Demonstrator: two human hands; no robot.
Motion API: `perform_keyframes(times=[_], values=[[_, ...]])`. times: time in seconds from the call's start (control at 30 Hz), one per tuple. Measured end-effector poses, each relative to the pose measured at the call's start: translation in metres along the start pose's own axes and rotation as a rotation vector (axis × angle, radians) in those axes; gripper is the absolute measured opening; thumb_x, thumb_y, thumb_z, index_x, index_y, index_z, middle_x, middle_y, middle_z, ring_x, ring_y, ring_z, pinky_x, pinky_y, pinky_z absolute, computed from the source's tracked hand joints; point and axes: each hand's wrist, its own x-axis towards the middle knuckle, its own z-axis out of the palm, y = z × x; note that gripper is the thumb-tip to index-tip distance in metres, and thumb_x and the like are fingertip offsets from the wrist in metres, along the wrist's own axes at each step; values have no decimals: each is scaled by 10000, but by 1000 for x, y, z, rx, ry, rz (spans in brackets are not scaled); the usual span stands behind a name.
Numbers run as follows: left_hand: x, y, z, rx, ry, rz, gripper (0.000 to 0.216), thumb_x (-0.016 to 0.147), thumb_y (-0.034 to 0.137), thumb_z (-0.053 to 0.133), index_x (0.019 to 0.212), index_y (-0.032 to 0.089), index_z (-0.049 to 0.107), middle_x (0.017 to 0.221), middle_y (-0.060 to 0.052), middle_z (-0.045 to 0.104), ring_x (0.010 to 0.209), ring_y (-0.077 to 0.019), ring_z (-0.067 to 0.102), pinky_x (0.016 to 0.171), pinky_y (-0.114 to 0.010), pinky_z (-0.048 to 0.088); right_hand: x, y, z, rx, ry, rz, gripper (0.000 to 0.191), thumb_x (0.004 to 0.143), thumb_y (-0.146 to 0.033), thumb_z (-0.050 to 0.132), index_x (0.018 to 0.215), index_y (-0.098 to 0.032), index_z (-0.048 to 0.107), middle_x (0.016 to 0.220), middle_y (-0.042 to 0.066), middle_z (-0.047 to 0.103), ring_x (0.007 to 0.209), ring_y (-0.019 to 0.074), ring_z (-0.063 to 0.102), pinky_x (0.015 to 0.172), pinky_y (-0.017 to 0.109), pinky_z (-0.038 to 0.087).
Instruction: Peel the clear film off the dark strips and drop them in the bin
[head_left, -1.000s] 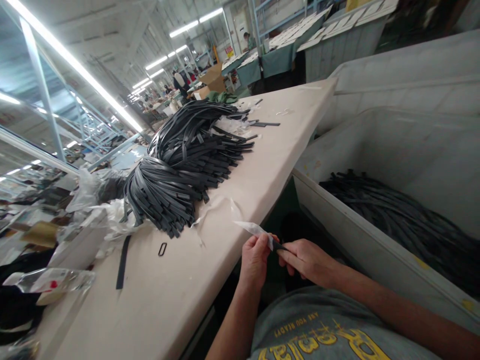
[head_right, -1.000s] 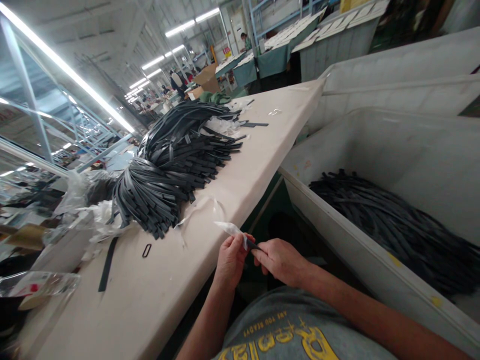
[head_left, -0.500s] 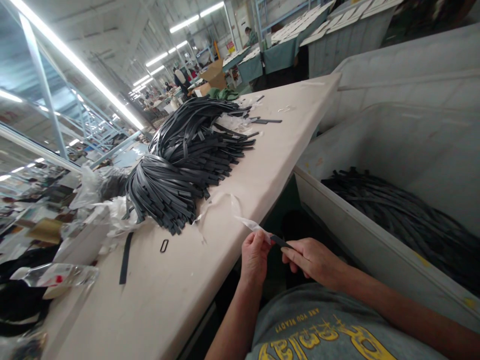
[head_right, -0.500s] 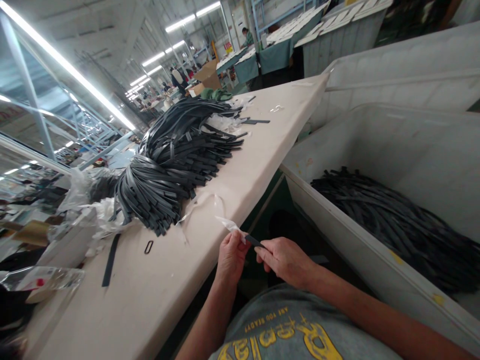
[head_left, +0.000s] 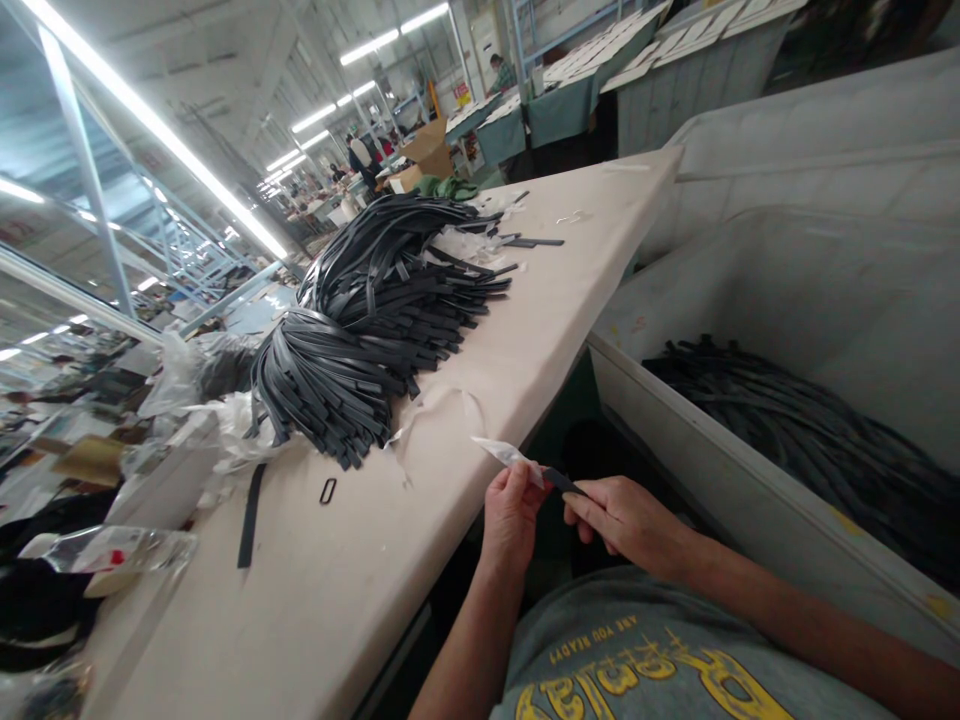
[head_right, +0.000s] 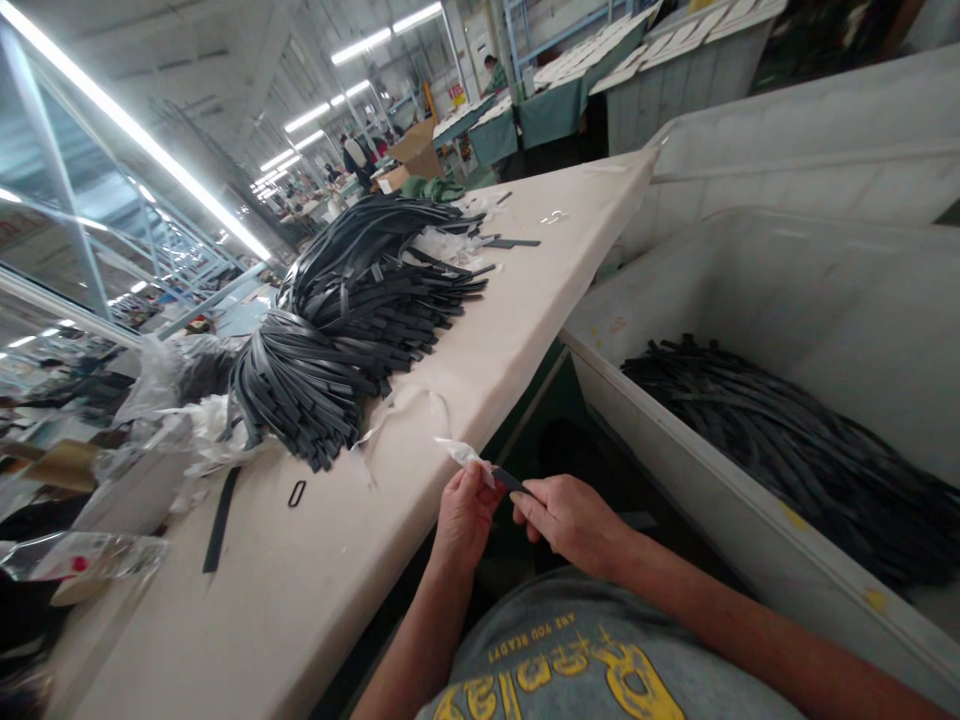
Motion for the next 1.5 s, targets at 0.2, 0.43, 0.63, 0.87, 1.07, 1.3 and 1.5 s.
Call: perform_keyframes(times=[0.2,0.43,0.63,0.87,1.07,1.3,1.5], values=[[-1,1,1,-17,5,-11,386,597,422,879,704,113,674,696,-20,672,665,-116,630,691,-239,509,3,-1,0,-15,-19,34,442,917,-453,340,795,-159,647,642,53,661,446,157,567,443,240,408],[-3,-1,2,12,18,-40,428,573,432,889,771,104,698,744,-58,708,697,-146,662,733,-267,517,4,-1,6,-48,-78,57,442,912,-455,357,771,-159,653,636,62,672,454,166,577,452,248,415],[6,-6,-8,-25,81,-27,459,529,466,899,637,135,600,600,17,605,562,-91,563,633,-238,484,1,1,4,-9,-33,36,440,911,-465,350,776,-163,641,636,51,665,446,159,566,432,243,416],[7,-10,-12,-30,125,-40,493,531,510,887,674,127,612,652,-10,637,627,-121,614,656,-251,493,2,3,7,15,-33,43,447,920,-467,342,801,-161,644,650,50,667,445,151,560,433,236,417],[5,-12,-11,-34,102,-31,480,526,502,892,644,134,607,642,0,616,614,-116,593,647,-252,484,5,3,8,-8,-21,37,454,921,-465,342,789,-160,651,645,51,672,430,149,555,422,238,411],[4,-14,-9,-31,90,-49,476,536,504,888,717,122,669,715,-43,684,666,-145,646,692,-270,503,6,9,13,-15,-62,55,421,922,-433,367,778,-161,655,637,48,680,434,156,576,418,234,413],[-5,-16,-9,9,81,-47,426,604,460,866,762,104,694,745,-61,700,682,-143,653,659,-245,491,9,13,15,36,-108,61,474,952,-481,354,779,-150,646,633,56,670,426,150,561,418,229,414]])
